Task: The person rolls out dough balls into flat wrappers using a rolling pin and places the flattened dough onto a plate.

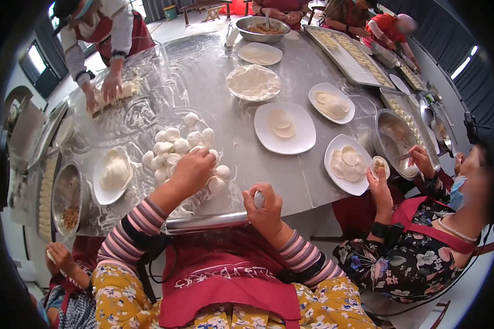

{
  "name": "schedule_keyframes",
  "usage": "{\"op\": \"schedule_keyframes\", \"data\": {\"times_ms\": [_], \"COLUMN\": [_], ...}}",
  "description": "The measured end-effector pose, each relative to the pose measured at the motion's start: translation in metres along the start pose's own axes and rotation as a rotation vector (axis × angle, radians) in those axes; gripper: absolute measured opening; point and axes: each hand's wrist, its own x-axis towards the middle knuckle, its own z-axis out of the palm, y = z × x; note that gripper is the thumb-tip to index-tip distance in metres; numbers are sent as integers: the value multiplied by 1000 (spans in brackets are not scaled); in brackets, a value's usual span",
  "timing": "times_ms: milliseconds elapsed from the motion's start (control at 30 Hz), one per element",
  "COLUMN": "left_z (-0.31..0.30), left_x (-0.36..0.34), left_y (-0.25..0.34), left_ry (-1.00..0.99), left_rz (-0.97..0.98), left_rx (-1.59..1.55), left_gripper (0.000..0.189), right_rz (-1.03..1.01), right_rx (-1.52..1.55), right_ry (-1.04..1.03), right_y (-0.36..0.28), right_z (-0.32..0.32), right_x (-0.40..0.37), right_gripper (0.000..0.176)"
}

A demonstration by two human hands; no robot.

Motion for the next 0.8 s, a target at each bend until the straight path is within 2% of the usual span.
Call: {"op": "schedule_keyframes", "data": {"times_ms": [67, 100, 167, 333, 400, 500, 667, 733, 767, 800], "left_z": [-12, -10, -5, 0, 0, -2, 5, 8, 5, 8], "left_x": [-13, -23, -44, -66, -61, -53, -66, -74, -77, -78], "left_y": [10, 9, 5, 8, 11, 10, 9, 13, 17, 19], "left_ry": [-22, -20, -118, -184, -170, -172, -78, -5, -72, -78], "left_rz": [-355, -369, -505, -608, -517, -484, -416, -641, -767, -772], "left_rx": [-380, -381, -683, -748, -649, -622, -520, -678, -875, -880], "left_gripper": [17, 17, 16, 16, 14, 14, 14, 15, 14, 14], "right_rz": [5, -31, -78, -93, -123, -157, -107, -69, -87, -98], "right_rx": [8, -18, -54, -77, -66, -41, -74, -107, -103, -100], "right_ry": [-11, 5, 20, 21, 31, 57, 59, 60, 96, 133], "right_y": [1, 2, 5, 21, 31, 38, 30, 24, 20, 18], "right_z": [1, 2, 5, 27, 42, 57, 38, 32, 29, 27], "right_x": [-1, 0, 3, 25, 42, 56, 31, 19, 16, 12], "right_gripper": [25, 25, 25, 25, 24, 23, 23, 24, 24, 25]}}
